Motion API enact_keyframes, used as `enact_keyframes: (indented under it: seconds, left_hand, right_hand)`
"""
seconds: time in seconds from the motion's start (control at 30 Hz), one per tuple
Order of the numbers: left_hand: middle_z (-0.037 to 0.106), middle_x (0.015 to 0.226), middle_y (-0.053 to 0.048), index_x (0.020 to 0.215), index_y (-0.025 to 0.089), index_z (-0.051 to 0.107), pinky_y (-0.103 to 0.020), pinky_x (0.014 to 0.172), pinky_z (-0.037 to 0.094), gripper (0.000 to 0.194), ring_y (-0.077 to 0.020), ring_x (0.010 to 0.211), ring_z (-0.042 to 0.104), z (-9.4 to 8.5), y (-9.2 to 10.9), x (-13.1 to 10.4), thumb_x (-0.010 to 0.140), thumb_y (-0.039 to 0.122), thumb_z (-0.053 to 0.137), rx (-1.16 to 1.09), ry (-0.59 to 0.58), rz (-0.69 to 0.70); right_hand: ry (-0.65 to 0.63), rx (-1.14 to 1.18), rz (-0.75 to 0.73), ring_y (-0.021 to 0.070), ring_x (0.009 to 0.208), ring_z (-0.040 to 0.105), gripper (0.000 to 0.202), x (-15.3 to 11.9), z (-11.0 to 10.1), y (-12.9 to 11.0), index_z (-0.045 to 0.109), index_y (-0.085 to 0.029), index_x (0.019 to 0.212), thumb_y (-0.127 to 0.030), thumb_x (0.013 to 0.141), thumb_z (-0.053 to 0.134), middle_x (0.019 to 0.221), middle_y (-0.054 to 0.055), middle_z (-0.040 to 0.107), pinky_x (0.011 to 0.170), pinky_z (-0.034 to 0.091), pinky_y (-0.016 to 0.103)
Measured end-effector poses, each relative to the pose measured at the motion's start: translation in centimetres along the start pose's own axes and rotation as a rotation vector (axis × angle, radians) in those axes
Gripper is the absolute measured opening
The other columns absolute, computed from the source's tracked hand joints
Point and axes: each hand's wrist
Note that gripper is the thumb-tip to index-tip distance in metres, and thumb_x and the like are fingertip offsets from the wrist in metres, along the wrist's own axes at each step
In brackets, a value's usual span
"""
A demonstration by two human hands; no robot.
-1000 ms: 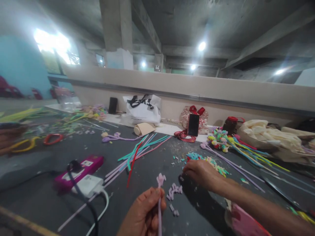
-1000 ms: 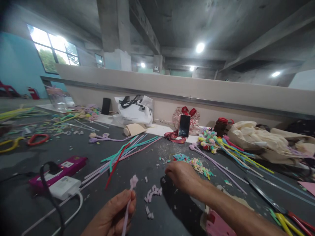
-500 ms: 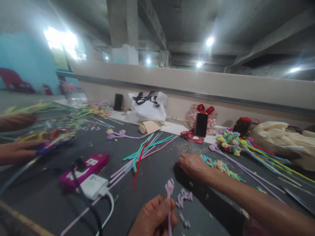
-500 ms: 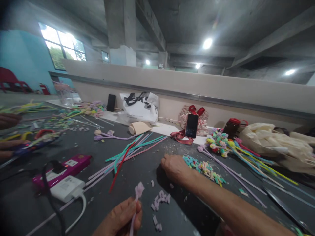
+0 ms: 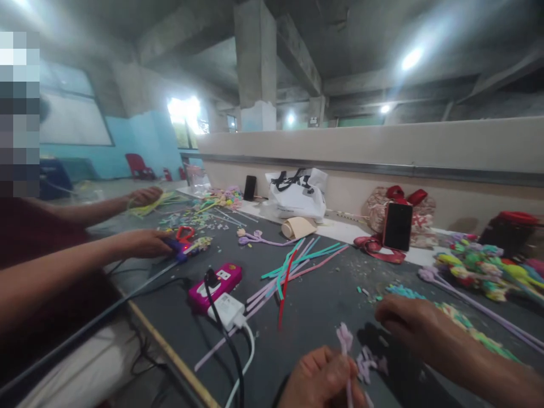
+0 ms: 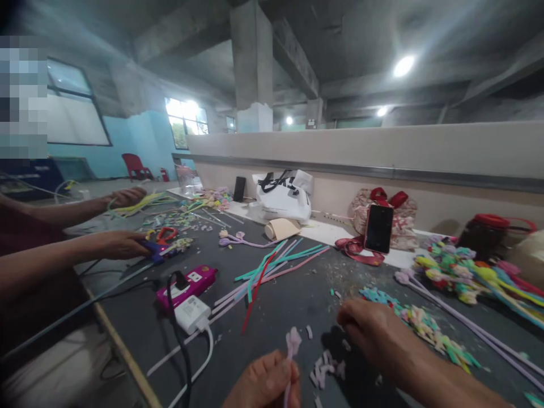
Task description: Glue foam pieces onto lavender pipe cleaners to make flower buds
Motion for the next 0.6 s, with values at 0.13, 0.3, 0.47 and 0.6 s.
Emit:
enact_keyframes:
  seconds: [0.13,0.3,0.47,0.6]
  left_hand:
    - [0.058,0.045,0.001,0.060,0.013,0.057,-0.011,0.031,0.025,0.030,-0.0012,0.028,0.041,0.1,0.0,-0.2,0.053,0.038,0.071,-0.081,0.012,-0.029]
    - [0.060,0.046,0.000,0.061,0.013,0.057,-0.010,0.029,0.029,0.021,-0.0010,0.025,0.040,1.2,0.3,-0.7,0.060,0.030,0.068,-0.154,0.011,-0.048]
    - [0.056,0.043,0.000,0.062,0.012,0.057,-0.008,0.031,0.030,0.017,-0.0008,0.028,0.041,2.3,-0.3,-1.0,0.061,0.027,0.067,-0.143,0.018,-0.101]
    - [0.056,0.044,0.000,0.062,0.012,0.058,-0.009,0.033,0.029,0.018,-0.0008,0.030,0.042,2.9,-1.1,-1.2,0.061,0.028,0.068,-0.142,0.016,-0.116]
  right_hand:
    - [-0.089,0.408,0.189,0.0105,0.049,0.052,0.007,-1.3,-0.9,-0.5,0.053,-0.018,0.065,-0.016,0.071,0.049,0.055,-0.004,0.056,0.045,0.036,0.019]
    - [-0.092,0.791,0.309,0.0068,0.044,0.046,0.006,-3.1,-1.7,-2.3,0.054,-0.016,0.064,-0.019,0.069,0.055,0.049,-0.006,0.051,0.041,0.034,0.016]
    - [-0.149,1.069,0.418,0.0061,0.039,0.048,0.002,-4.7,-2.4,-4.8,0.055,-0.015,0.066,-0.017,0.067,0.056,0.047,-0.004,0.057,0.039,0.035,0.015]
    - [-0.109,1.224,0.458,0.0052,0.037,0.047,0.004,-5.5,-2.5,-5.8,0.055,-0.014,0.063,-0.014,0.062,0.058,0.047,-0.004,0.056,0.036,0.032,0.013]
Point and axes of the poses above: each hand's wrist, its own x-axis towards the middle knuckle, its own z-axis out of the palm, y = z × x
